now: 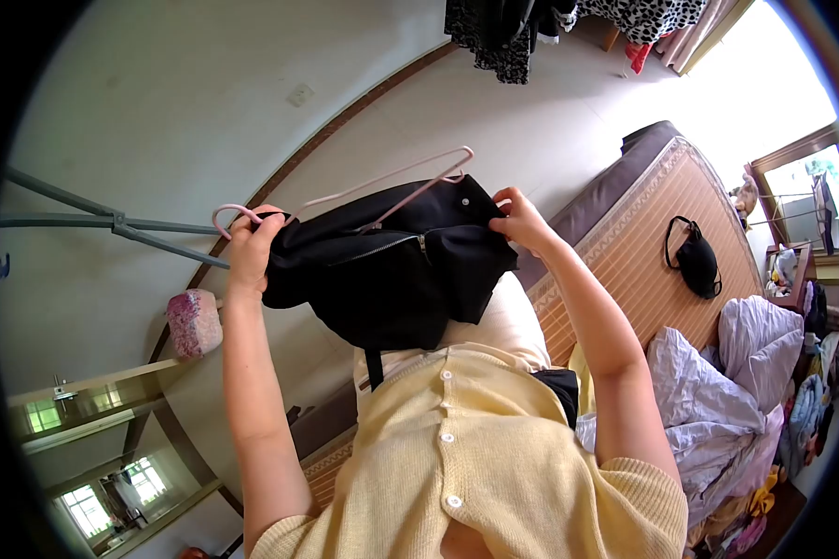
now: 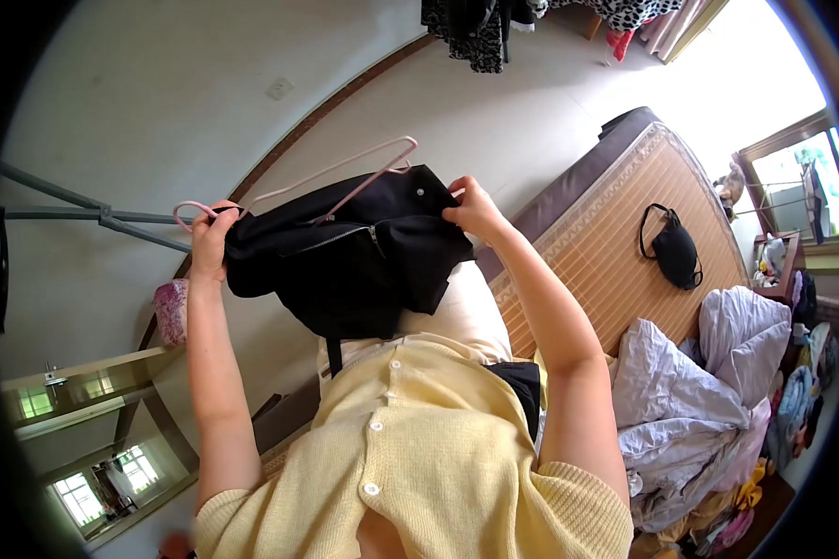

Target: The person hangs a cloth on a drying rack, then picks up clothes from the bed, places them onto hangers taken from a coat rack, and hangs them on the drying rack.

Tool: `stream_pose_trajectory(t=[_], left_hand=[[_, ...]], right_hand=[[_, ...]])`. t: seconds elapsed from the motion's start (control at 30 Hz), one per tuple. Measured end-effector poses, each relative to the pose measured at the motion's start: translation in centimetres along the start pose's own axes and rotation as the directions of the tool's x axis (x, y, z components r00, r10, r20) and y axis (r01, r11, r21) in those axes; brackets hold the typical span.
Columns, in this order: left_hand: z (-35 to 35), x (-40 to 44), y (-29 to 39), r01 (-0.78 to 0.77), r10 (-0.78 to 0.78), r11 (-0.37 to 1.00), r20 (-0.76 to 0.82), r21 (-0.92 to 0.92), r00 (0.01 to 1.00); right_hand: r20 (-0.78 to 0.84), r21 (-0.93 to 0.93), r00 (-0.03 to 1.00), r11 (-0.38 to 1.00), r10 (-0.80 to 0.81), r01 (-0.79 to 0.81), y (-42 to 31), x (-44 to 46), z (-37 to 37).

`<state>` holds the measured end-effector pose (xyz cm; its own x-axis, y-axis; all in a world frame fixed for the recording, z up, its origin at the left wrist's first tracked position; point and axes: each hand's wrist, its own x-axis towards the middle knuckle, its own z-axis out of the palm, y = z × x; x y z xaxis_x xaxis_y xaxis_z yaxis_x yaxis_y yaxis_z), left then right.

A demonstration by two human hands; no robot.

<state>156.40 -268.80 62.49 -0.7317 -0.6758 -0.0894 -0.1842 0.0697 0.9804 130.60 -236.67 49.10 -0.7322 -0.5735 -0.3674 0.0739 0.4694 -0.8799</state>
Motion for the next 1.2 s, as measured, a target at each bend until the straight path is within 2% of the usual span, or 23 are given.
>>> stream_pose_trajectory(t=[0.07,0.13,0.23,0.3,0.33,0.4,0.47,0.57,0.63,0.67,0.7,0.77,0.8,0.9,0.93,1.03,1.07,1.1,1.17,1.2], left_hand=[[0.3,-0.4,0.4,0.011,-0.011,0.999,0.005,0.033,1.000],[1.2,-1.2,1.5,-0.005,0.004,0.998,0.006,0.061,1.000],[1.5,-1.9,2.9,-0.061,0.058,0.979,0.022,0.192,0.998],[1.4,-2.2,3.6,-0.102,0.101,0.952,0.019,0.290,0.995],[1.2,-2.3,4.1,-0.120,0.108,0.929,0.052,0.350,0.993],[1.2,-2.5,4.8,-0.154,0.137,0.938,0.076,0.312,0.988],[1.6,-2.6,5.9,-0.192,0.167,0.936,0.108,0.296,0.980],[2.0,-2.9,8.1,-0.214,0.181,0.939,0.143,0.269,0.973],[1.7,-3.2,8.9,-0.170,0.140,0.966,0.158,0.195,0.977],[1.1,-3.0,9.1,-0.176,0.128,0.961,0.220,0.215,0.967],[1.2,-3.0,9.3,-0.218,0.171,0.948,0.204,0.233,0.964],[1.9,-3.4,9.3,-0.286,0.251,0.920,0.158,0.266,0.955],[2.1,-3.3,9.8,-0.270,0.221,0.887,0.169,0.374,0.961],[2.6,-2.2,8.8,-0.240,0.221,0.891,0.093,0.385,0.971],[2.7,-2.0,9.0,-0.189,0.171,0.904,0.079,0.384,0.982],[3.2,-1.6,8.8,-0.163,0.080,0.868,0.192,0.470,0.978],[3.7,-1.6,8.5,-0.242,0.111,0.811,0.267,0.533,0.957],[4.5,-1.4,8.5,-0.251,0.126,0.797,0.254,0.550,0.959],[5.7,-1.1,8.5,-0.262,0.157,0.765,0.224,0.588,0.962],[5.4,-0.2,8.0,-0.236,0.175,0.819,0.163,0.523,0.971]], right_hand=[[0.166,0.267,0.983,0.956,0.082,-0.125,-0.7,0.4,0.0],[0.310,0.527,0.944,0.805,0.114,-0.271,-2.0,0.8,-0.7],[0.181,0.802,0.982,0.586,-0.049,-0.118,-4.5,0.4,-2.7],[0.167,0.842,0.964,0.538,-0.209,-0.029,-7.5,-1.6,-4.3],[0.121,0.845,0.969,0.534,-0.213,0.012,-9.5,-2.9,-4.5],[0.043,0.811,0.969,0.575,-0.243,0.108,-12.2,-4.1,-4.9],[-0.024,0.726,0.953,0.651,-0.300,0.223,-13.5,-4.6,-5.6],[-0.212,0.540,0.894,0.714,-0.395,0.445,-14.9,-4.9,-5.7],[-0.285,0.509,0.889,0.730,-0.357,0.457,-15.5,-4.7,-5.8],[-0.304,0.519,0.889,0.724,-0.342,0.456,-15.6,-4.7,-5.8],[-0.324,0.528,0.887,0.715,-0.330,0.459,-16.0,-4.6,-5.9],[-0.314,0.505,0.868,0.707,-0.384,0.496,-16.8,-5.4,-5.6],[-0.294,0.508,0.855,0.688,-0.427,0.519,-17.2,-5.9,-5.3],[-0.278,0.497,0.818,0.653,-0.503,0.571,-17.6,-6.6,-4.6],[-0.295,0.468,0.799,0.650,-0.523,0.599,-17.9,-6.9,-4.3],[-0.368,0.398,0.748,0.634,-0.552,0.663,-18.3,-7.1,-3.5],[-0.383,0.397,0.731,0.615,-0.564,0.682,-18.5,-7.6,-2.7],[-0.397,0.395,0.711,0.591,-0.580,0.703,-18.9,-7.8,-2.0],[-0.337,0.419,0.686,0.550,-0.645,0.722,-18.5,-9.6,-0.2],[-0.275,0.402,0.695,0.577,-0.664,0.711,-18.0,-10.6,0.5]])
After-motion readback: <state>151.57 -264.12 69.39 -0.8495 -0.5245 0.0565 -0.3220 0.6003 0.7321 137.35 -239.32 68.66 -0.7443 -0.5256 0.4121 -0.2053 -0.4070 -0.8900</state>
